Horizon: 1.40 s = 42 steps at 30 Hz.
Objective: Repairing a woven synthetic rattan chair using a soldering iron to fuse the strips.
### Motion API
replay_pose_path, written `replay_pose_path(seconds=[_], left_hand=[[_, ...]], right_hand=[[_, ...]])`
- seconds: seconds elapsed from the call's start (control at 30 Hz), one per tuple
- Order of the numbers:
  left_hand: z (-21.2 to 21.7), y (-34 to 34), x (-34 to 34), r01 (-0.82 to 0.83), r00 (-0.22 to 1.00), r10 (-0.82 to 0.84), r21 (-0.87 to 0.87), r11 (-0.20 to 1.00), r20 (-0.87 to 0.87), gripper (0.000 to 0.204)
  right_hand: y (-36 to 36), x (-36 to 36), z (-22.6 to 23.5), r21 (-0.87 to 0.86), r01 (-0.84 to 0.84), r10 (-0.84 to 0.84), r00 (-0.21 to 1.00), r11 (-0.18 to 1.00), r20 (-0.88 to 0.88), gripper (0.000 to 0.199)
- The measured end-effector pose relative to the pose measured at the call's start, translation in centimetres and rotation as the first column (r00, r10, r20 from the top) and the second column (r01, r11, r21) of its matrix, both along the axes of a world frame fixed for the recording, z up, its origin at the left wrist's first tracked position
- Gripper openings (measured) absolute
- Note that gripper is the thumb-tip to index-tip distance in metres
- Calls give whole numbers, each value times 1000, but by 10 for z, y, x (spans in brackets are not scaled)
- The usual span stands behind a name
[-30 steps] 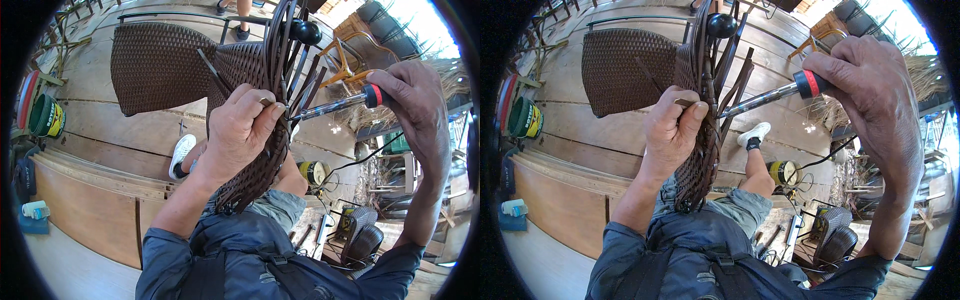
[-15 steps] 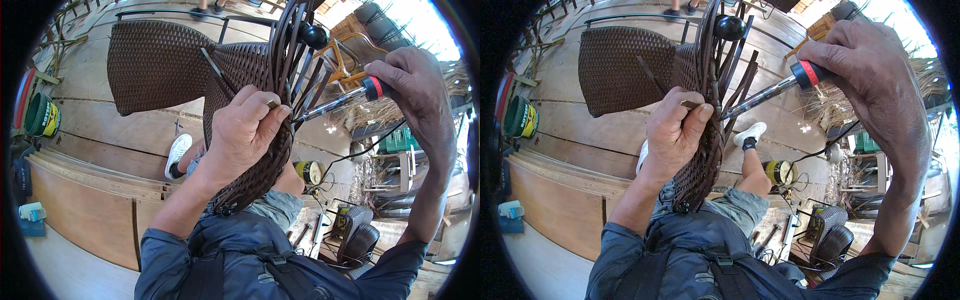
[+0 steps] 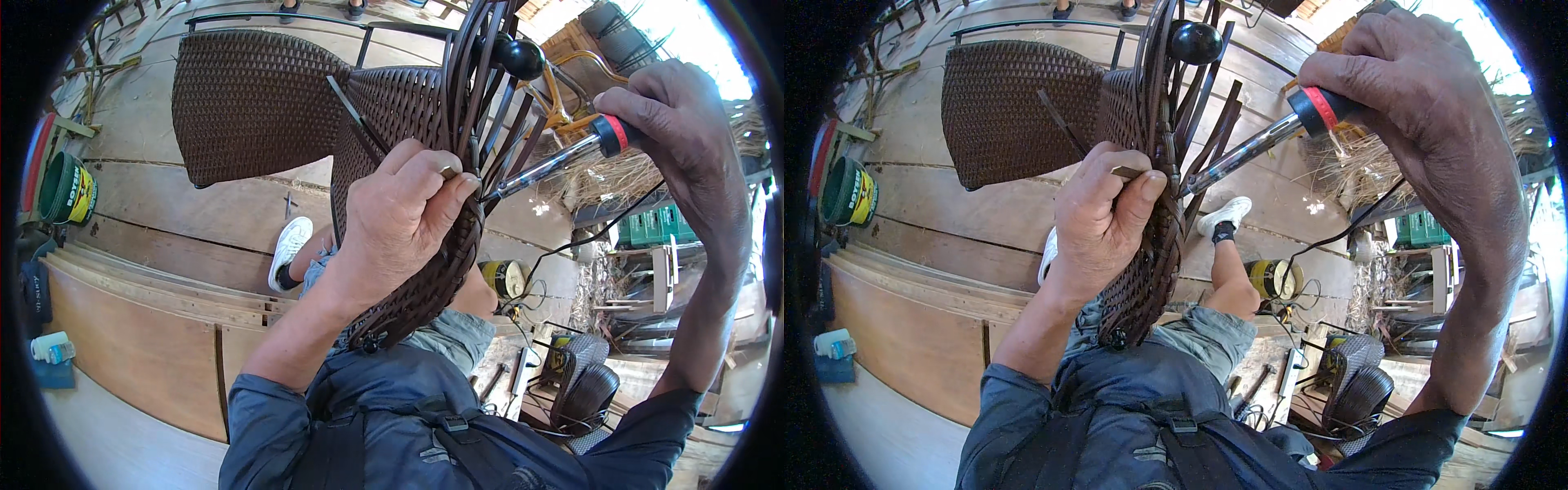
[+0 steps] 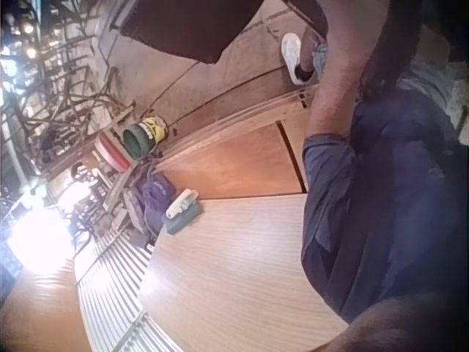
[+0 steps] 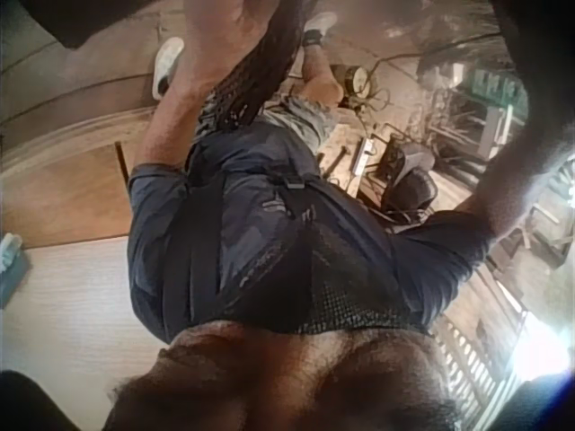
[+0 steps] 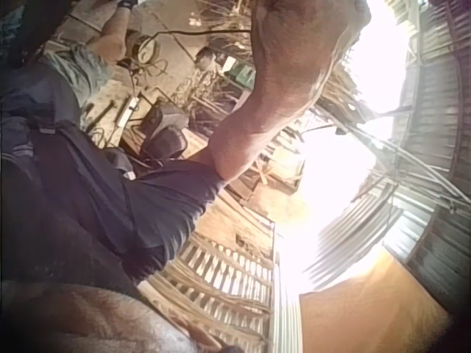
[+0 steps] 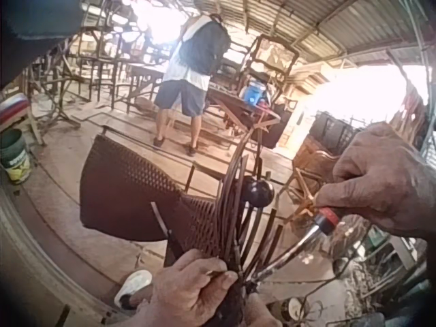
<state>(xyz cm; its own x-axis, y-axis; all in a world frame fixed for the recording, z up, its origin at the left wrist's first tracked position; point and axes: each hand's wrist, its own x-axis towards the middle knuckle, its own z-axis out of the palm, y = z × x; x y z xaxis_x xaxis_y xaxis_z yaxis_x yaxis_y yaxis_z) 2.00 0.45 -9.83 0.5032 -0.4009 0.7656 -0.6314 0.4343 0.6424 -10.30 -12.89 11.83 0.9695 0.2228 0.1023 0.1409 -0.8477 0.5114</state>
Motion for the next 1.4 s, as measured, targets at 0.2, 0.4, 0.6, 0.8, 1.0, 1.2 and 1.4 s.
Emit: replay_pose_path(seconds=[0.2,0.4,0.6,0.8,1.0,1.2,1.4], left_hand=[[0,1,0,-25,999,25,12,1000,27,15],[1,0,-1,-14,1000,14,22,1000,0,15],[0,0,-1,-21,1000,21,27,999,1,14],[-3,-2,0,-4,1000,4,16,1000,2,14],[-3,-1,0,-5,1000,5,20,1000,1,14],[-3,-1,0,-4,1000,4,14,1000,1,14],[-2,1,-1,33,999,-32,36,999,-20,11]], right_hand=[[-3,0,-3,12,-15,14,999,1000,34,40],[-7,6,0,38,-24,23,1000,999,9,42],[-10,8,-2,102,-35,34,999,994,10,42],[-12,8,-3,155,-28,27,1000,987,9,41],[-13,8,-3,211,-29,28,1000,977,7,40],[-11,8,-3,224,-21,20,1000,974,7,39],[-4,7,-3,109,-7,5,1000,994,18,39]])
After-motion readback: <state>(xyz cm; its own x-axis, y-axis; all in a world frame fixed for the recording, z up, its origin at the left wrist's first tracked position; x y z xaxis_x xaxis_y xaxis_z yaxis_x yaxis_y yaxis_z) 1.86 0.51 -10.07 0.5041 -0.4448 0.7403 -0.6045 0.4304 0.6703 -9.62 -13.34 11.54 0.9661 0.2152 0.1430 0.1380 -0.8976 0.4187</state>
